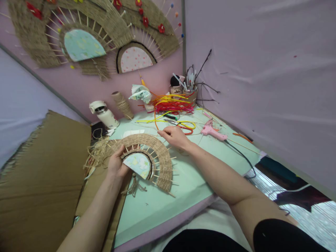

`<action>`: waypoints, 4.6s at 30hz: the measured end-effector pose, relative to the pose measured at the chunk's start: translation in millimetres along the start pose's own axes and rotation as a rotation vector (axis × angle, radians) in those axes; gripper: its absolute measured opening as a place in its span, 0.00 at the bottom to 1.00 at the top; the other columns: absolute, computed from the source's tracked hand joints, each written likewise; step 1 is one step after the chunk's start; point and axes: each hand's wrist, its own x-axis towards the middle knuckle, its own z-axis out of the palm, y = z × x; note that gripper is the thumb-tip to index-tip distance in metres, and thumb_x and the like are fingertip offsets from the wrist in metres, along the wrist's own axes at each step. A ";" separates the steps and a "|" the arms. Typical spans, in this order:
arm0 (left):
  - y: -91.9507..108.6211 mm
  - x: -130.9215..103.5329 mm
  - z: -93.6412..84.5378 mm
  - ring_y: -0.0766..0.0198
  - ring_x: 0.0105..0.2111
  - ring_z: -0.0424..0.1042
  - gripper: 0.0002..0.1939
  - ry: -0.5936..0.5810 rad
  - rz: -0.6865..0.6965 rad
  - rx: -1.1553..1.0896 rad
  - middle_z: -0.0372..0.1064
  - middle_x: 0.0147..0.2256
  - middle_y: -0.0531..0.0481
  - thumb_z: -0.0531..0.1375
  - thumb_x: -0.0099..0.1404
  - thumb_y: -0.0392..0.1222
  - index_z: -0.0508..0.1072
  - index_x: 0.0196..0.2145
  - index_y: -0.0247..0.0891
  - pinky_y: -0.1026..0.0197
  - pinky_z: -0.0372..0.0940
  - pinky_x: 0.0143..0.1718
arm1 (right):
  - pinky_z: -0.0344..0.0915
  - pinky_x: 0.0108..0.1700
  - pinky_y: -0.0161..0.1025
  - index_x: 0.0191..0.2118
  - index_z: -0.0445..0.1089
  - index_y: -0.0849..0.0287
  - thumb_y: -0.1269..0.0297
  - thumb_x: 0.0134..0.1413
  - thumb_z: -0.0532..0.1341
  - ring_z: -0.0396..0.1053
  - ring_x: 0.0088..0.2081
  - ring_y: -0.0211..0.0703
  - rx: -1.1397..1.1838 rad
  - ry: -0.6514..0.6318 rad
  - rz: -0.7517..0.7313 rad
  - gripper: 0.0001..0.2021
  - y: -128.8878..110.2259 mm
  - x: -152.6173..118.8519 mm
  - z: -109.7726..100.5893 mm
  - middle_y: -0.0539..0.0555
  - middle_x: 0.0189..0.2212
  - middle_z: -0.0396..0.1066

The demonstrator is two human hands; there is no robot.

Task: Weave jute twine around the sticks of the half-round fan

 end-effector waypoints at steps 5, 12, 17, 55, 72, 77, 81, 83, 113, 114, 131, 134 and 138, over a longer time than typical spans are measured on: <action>0.9 1.9 -1.1 0.52 0.36 0.76 0.14 0.009 0.070 -0.039 0.76 0.33 0.39 0.51 0.65 0.36 0.73 0.42 0.29 0.45 0.69 0.43 | 0.52 0.31 0.37 0.21 0.68 0.60 0.48 0.57 0.53 0.58 0.26 0.39 -0.020 0.100 0.004 0.22 -0.6 0.5 -3.6 0.51 0.20 0.63; 4.7 3.5 -3.3 0.51 0.36 0.76 0.15 0.044 0.090 -0.065 0.76 0.33 0.37 0.51 0.65 0.38 0.73 0.41 0.26 0.46 0.69 0.44 | 0.57 0.35 0.37 0.26 0.71 0.60 0.49 0.57 0.52 0.65 0.30 0.41 0.095 0.056 -0.023 0.21 -2.4 -0.2 -2.8 0.53 0.25 0.70; 7.2 3.2 -3.1 0.51 0.37 0.76 0.16 0.060 0.117 -0.089 0.76 0.33 0.37 0.50 0.65 0.39 0.73 0.41 0.26 0.46 0.68 0.44 | 0.57 0.32 0.36 0.28 0.73 0.61 0.49 0.56 0.53 0.63 0.28 0.39 0.190 0.018 0.016 0.21 -3.9 -1.1 -0.6 0.52 0.23 0.68; -8.6 -8.0 3.7 0.66 0.25 0.72 0.08 -0.045 0.151 0.192 0.75 0.28 0.48 0.64 0.49 0.33 0.75 0.30 0.32 0.67 0.67 0.23 | 0.48 0.24 0.34 0.28 0.72 0.61 0.42 0.55 0.52 0.52 0.21 0.35 0.286 0.076 0.210 0.26 3.0 4.6 0.8 0.47 0.16 0.57; -8.7 -6.5 4.7 0.65 0.29 0.74 0.15 -0.035 0.278 0.110 0.76 0.33 0.49 0.64 0.51 0.34 0.75 0.39 0.36 0.66 0.67 0.28 | 0.54 0.29 0.35 0.27 0.66 0.58 0.55 0.51 0.59 0.56 0.24 0.37 0.209 0.207 0.057 0.11 -0.8 1.8 2.7 0.49 0.21 0.62; -5.0 -8.0 6.8 0.64 0.31 0.74 0.15 -0.031 0.261 0.070 0.76 0.33 0.49 0.61 0.53 0.33 0.75 0.41 0.36 0.65 0.68 0.31 | 0.56 0.30 0.35 0.28 0.67 0.58 0.54 0.51 0.58 0.58 0.27 0.38 0.324 0.151 0.104 0.12 -0.6 5.2 1.4 0.49 0.22 0.62; -3.1 -7.2 4.7 0.65 0.28 0.73 0.16 -0.027 0.246 0.073 0.75 0.32 0.49 0.61 0.54 0.34 0.74 0.42 0.36 0.67 0.63 0.23 | 0.58 0.31 0.34 0.32 0.70 0.58 0.54 0.52 0.57 0.59 0.27 0.37 0.421 0.092 0.152 0.12 2.6 6.9 1.5 0.48 0.22 0.62; -2.3 -5.6 2.9 0.65 0.28 0.73 0.16 -0.021 0.259 0.063 0.75 0.33 0.49 0.61 0.54 0.34 0.75 0.42 0.36 0.67 0.63 0.23 | 0.58 0.32 0.34 0.33 0.71 0.59 0.55 0.52 0.58 0.60 0.27 0.37 0.441 0.065 0.143 0.12 3.5 6.3 2.6 0.48 0.23 0.64; 0.0 -2.9 5.0 0.63 0.37 0.75 0.18 0.056 0.431 0.002 0.76 0.40 0.48 0.58 0.56 0.31 0.74 0.45 0.39 0.64 0.69 0.37 | 0.60 0.38 0.39 0.34 0.73 0.58 0.63 0.54 0.58 0.65 0.34 0.42 0.069 0.086 -0.083 0.08 11.6 6.9 -0.2 0.54 0.32 0.70; 0.1 -2.6 5.0 0.63 0.38 0.75 0.18 0.057 0.442 0.002 0.76 0.40 0.48 0.58 0.56 0.31 0.74 0.45 0.39 0.63 0.69 0.38 | 0.59 0.37 0.39 0.33 0.72 0.58 0.62 0.55 0.58 0.65 0.34 0.42 0.069 0.098 -0.082 0.08 10.1 6.3 -0.3 0.54 0.32 0.70; 3.6 -0.3 2.2 0.65 0.32 0.74 0.15 0.128 0.453 -0.042 0.77 0.35 0.49 0.57 0.59 0.32 0.75 0.43 0.39 0.66 0.67 0.32 | 0.56 0.34 0.36 0.32 0.72 0.58 0.53 0.56 0.56 0.62 0.31 0.40 0.236 0.000 -0.033 0.15 -3.8 -1.3 3.2 0.52 0.29 0.68; 4.3 0.1 1.5 0.65 0.32 0.74 0.15 0.133 0.459 -0.043 0.77 0.36 0.50 0.57 0.58 0.33 0.75 0.43 0.39 0.66 0.66 0.31 | 0.54 0.31 0.35 0.29 0.70 0.58 0.51 0.55 0.56 0.59 0.28 0.38 0.315 -0.054 0.047 0.16 -8.0 -2.7 4.5 0.50 0.25 0.65; 4.3 0.7 0.8 0.66 0.32 0.75 0.14 0.126 0.470 -0.045 0.77 0.36 0.50 0.58 0.58 0.33 0.75 0.42 0.39 0.67 0.67 0.32 | 0.52 0.30 0.34 0.26 0.68 0.59 0.52 0.55 0.56 0.57 0.26 0.36 0.399 -0.076 0.079 0.16 -12.4 -3.6 3.9 0.48 0.22 0.62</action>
